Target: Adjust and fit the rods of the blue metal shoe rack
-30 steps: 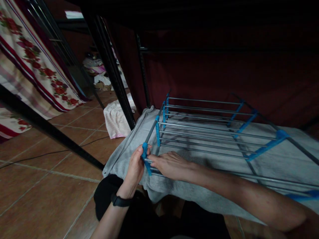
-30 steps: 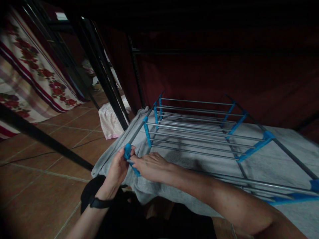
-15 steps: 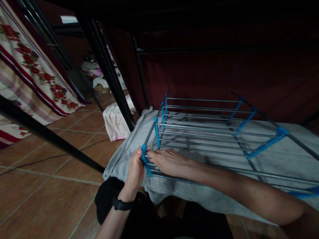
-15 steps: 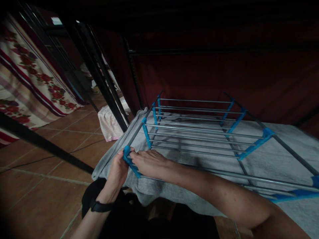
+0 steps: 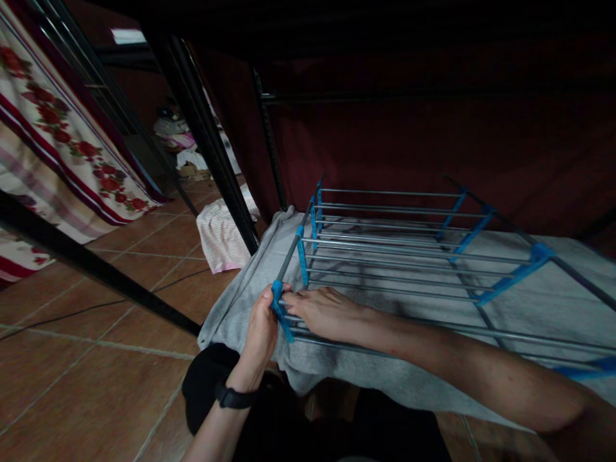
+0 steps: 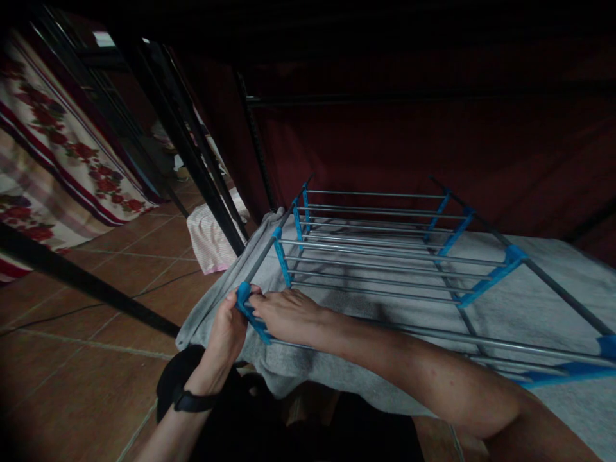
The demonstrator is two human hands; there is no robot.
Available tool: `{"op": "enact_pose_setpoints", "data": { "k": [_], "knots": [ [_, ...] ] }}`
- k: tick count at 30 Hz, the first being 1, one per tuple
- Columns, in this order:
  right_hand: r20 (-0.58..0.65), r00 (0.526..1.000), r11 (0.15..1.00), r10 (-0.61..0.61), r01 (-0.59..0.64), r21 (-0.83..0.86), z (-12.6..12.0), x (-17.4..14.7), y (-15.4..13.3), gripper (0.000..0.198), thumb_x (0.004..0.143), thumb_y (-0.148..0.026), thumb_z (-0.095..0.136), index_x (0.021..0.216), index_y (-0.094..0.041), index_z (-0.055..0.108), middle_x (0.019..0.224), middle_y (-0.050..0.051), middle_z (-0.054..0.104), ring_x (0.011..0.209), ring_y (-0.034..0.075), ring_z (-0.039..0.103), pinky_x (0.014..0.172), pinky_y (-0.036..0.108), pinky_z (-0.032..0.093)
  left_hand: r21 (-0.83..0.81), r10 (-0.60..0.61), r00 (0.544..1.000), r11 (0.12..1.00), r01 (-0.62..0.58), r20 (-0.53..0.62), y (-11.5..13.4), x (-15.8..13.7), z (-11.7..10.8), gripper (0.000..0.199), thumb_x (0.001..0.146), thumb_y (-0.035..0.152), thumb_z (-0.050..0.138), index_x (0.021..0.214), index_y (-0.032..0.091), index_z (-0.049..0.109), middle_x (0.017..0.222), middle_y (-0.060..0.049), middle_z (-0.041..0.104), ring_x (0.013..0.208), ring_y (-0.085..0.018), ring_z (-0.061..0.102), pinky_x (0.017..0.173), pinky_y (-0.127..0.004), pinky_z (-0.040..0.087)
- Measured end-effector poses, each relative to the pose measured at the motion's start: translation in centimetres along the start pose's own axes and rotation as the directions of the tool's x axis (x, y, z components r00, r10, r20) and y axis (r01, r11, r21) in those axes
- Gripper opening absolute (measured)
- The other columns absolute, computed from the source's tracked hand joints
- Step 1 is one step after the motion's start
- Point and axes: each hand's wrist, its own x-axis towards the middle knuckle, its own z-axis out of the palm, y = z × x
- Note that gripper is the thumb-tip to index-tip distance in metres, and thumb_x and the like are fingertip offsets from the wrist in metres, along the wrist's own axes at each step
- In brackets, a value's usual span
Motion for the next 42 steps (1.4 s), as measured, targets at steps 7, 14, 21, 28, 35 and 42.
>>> {"op": "enact_pose_setpoints", "data": {
  "k": [7, 14, 21, 28, 35, 42],
  "knots": [
    [0.008, 1.0, 0.999, 0.017, -0.017, 0.029, -0.3, 0.0, -0.2, 0.027, 0.103, -0.03, 0.034, 0.117, -0.018, 0.054, 0.108, 0.009, 0.07, 0.093, 0.021, 0.068, 0.078, 0.033, 0.051, -0.004, 0.017, 1.0, 1.0, -0.017, 0.002, -0.3, 0.1, -0.3, 0.04, 0.085, 0.054, 0.062, 0.096, 0.016, 0.07, 0.096, -0.006, 0.072, 0.103, -0.024, 0.063, 0.093, -0.034, 0.048],
    [-0.003, 1.0, 1.0, 0.023, -0.023, 0.012, -0.1, 0.1, -0.2, 0.03, 0.103, -0.032, 0.034, 0.119, -0.015, 0.053, 0.105, 0.012, 0.071, 0.09, 0.024, 0.07, 0.074, 0.035, 0.052, 0.017, 0.025, 1.0, 1.0, -0.025, 0.001, -0.3, -0.2, 0.0, 0.043, 0.083, 0.057, 0.063, 0.096, 0.017, 0.069, 0.097, -0.006, 0.071, 0.105, -0.026, 0.063, 0.094, -0.036, 0.049],
    [0.03, 0.999, 0.998, 0.037, -0.039, 0.042, -0.3, 0.1, 0.0, 0.038, 0.103, -0.033, 0.033, 0.132, -0.013, 0.047, 0.109, 0.015, 0.071, 0.094, 0.025, 0.07, 0.077, 0.036, 0.052, 0.042, 0.034, 0.999, 0.999, -0.034, 0.001, -0.6, -0.1, -0.3, 0.045, 0.084, 0.058, 0.061, 0.1, 0.017, 0.07, 0.103, -0.007, 0.071, 0.111, -0.026, 0.06, 0.098, -0.036, 0.046],
    [0.01, 0.983, 0.982, 0.184, -0.183, -0.055, 0.2, 0.2, -1.6, 0.042, 0.103, -0.032, 0.031, 0.136, -0.01, 0.046, 0.108, 0.016, 0.072, 0.093, 0.03, 0.071, 0.078, 0.045, 0.055, 0.13, 0.055, 0.998, 0.99, -0.054, -0.005, -1.1, 0.1, -1.2, 0.045, 0.088, 0.058, 0.056, 0.101, 0.018, 0.07, 0.103, -0.008, 0.071, 0.105, -0.026, 0.063, 0.095, -0.036, 0.048],
    [-0.089, 0.964, 0.963, 0.25, -0.257, -0.084, 1.3, 0.0, -2.6, 0.047, 0.104, -0.034, 0.027, 0.141, -0.009, 0.041, 0.109, 0.016, 0.072, 0.091, 0.026, 0.071, 0.075, 0.04, 0.056, 0.1, 0.046, 0.999, 0.994, -0.043, -0.022, -1.0, 0.2, -0.9, 0.041, 0.088, 0.057, 0.056, 0.095, 0.019, 0.07, 0.1, -0.007, 0.072, 0.102, -0.025, 0.063, 0.092, -0.033, 0.048],
    [-0.049, 0.981, 0.976, 0.187, -0.191, -0.101, 0.7, -0.2, -2.0, 0.049, 0.104, -0.036, 0.026, 0.142, -0.009, 0.041, 0.102, 0.017, 0.074, 0.087, 0.027, 0.073, 0.072, 0.038, 0.054, 0.053, 0.013, 1.0, 0.999, -0.014, 0.024, -0.7, -0.1, -0.4, 0.036, 0.087, 0.055, 0.057, 0.086, 0.02, 0.065, 0.087, -0.004, 0.069, 0.093, -0.024, 0.064, 0.079, -0.032, 0.052]
  ]
}}
